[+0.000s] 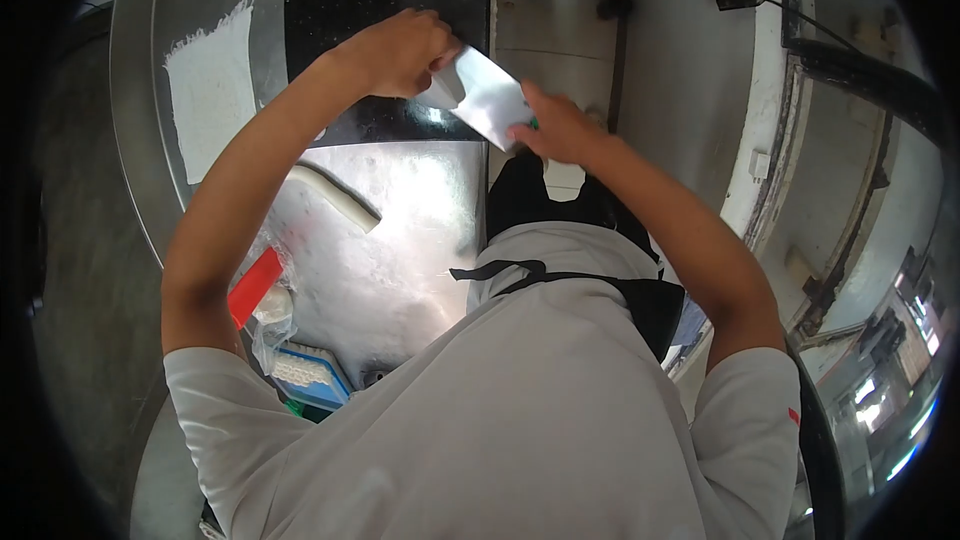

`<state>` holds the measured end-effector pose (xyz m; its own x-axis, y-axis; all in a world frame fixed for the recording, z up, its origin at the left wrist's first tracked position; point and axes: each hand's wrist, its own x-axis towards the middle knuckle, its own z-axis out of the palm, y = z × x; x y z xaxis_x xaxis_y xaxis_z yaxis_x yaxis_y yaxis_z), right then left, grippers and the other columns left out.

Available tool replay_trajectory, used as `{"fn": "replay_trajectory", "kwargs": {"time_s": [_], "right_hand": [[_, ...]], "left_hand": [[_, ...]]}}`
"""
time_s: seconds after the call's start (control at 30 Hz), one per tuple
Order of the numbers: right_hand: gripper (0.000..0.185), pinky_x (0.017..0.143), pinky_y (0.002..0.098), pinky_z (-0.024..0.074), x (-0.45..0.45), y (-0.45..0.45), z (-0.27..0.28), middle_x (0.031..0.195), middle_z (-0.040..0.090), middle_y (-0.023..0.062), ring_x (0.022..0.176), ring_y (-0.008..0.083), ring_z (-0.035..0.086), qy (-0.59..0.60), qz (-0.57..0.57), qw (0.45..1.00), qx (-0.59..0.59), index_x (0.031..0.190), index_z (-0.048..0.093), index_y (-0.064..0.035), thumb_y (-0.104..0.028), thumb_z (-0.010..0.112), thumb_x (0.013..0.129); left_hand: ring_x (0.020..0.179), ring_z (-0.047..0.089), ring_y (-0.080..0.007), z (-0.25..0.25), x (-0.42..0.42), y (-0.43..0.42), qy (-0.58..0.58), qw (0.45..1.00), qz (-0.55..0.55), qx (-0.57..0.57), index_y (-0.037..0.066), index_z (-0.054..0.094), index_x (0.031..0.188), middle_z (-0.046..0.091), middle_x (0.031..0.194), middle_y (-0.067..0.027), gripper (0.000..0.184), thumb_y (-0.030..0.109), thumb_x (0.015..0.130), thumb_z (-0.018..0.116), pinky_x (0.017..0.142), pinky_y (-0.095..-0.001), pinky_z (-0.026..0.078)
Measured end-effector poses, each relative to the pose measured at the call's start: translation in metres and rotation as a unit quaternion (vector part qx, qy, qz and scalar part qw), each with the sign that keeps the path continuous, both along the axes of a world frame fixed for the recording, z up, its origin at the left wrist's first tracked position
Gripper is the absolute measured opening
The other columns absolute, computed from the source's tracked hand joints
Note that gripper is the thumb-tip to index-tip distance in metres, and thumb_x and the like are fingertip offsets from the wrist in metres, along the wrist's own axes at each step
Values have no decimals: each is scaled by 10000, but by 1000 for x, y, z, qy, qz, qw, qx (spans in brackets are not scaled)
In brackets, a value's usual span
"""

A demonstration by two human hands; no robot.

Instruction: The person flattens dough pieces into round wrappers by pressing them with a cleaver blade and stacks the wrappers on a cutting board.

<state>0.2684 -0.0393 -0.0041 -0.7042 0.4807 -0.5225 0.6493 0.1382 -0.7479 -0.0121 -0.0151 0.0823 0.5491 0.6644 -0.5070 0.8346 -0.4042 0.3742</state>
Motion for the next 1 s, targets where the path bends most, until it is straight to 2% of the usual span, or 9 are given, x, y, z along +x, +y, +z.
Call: {"fn": "replay_trajectory", "kwargs": {"time_s": [0.13, 0.27, 0.3, 0.4, 0.43, 0.53, 0.77, 0.9, 1.0], "right_hand": [[483, 812, 520, 529, 40, -29, 13, 974, 691, 282, 919, 477, 679, -26, 73, 994, 74, 1218, 470, -1, -270, 751, 934], [470, 766, 526, 516, 64, -29, 36, 966, 685, 283, 904, 506, 659, -22, 36, 997, 65, 1180, 486, 3, -265, 768, 917], [473, 747, 523, 511, 64, -29, 39, 961, 681, 285, 900, 514, 651, -3, 16, 998, 65, 1170, 491, 4, -266, 778, 908], [429, 743, 523, 509, 59, -13, 51, 957, 672, 292, 901, 522, 641, -24, -2, 997, 79, 1128, 517, -2, -252, 782, 902], [396, 742, 521, 510, 54, -7, 56, 938, 676, 285, 903, 519, 650, -30, -10, 996, 81, 1104, 528, -5, -233, 780, 901], [395, 725, 530, 501, 43, 13, 51, 914, 672, 296, 904, 529, 643, 4, 11, 996, 89, 1087, 480, 0, -225, 760, 921], [361, 744, 559, 498, 11, 86, 52, 909, 675, 303, 886, 548, 638, 88, 121, 983, 106, 1116, 511, 10, -209, 731, 932], [411, 737, 555, 507, -11, 120, 60, 916, 678, 310, 893, 544, 645, 80, 191, 973, 106, 1192, 522, 30, -201, 733, 927], [422, 723, 549, 512, -37, 116, 54, 907, 682, 307, 884, 533, 653, 102, 246, 957, 116, 1228, 524, 35, -188, 725, 931]], "left_hand": [[1075, 649, -388, 45, -6, -14, 38, 981, 159, -108, -20, 637, 850, 683, 1023, -188, 119, -30, 747, 695, 921, -454, 541], [918, 673, -428, 10, -51, -47, -127, 957, 247, 81, -41, 637, 938, 668, 953, -209, 182, 19, 778, 698, 862, -445, 552], [882, 687, -351, 7, -65, -52, -120, 948, 284, 75, -34, 633, 976, 668, 959, -171, 179, 60, 834, 689, 795, -412, 561], [917, 670, -243, 1, -105, -63, -224, 803, 543, -99, -6, 638, 1016, 650, 996, -125, 162, 89, 890, 676, 760, -376, 564], [907, 646, -176, -9, -121, -73, -253, 759, 592, -99, 10, 638, 1046, 634, 979, -84, 154, 101, 924, 665, 755, -349, 576], [851, 661, -196, -46, -153, -113, -295, 601, 742, -35, -7, 629, 1069, 652, 979, -87, 193, 102, 917, 676, 785, -349, 592], [867, 714, -242, -35, -133, -179, -131, 446, 884, 54, -20, 652, 1087, 699, 962, -140, 340, 195, 854, 773, 729, -363, 600], [823, 692, -312, -44, -80, -247, -14, 471, 836, 283, 17, 626, 1148, 696, 1006, -181, 398, 210, 833, 774, 784, -407, 559], [1038, 656, -305, -73, 9, -300, 92, 410, 855, 304, 12, 630, 1118, 644, 1121, -176, 383, 51, 756, 746, 870, -393, 553]]}}
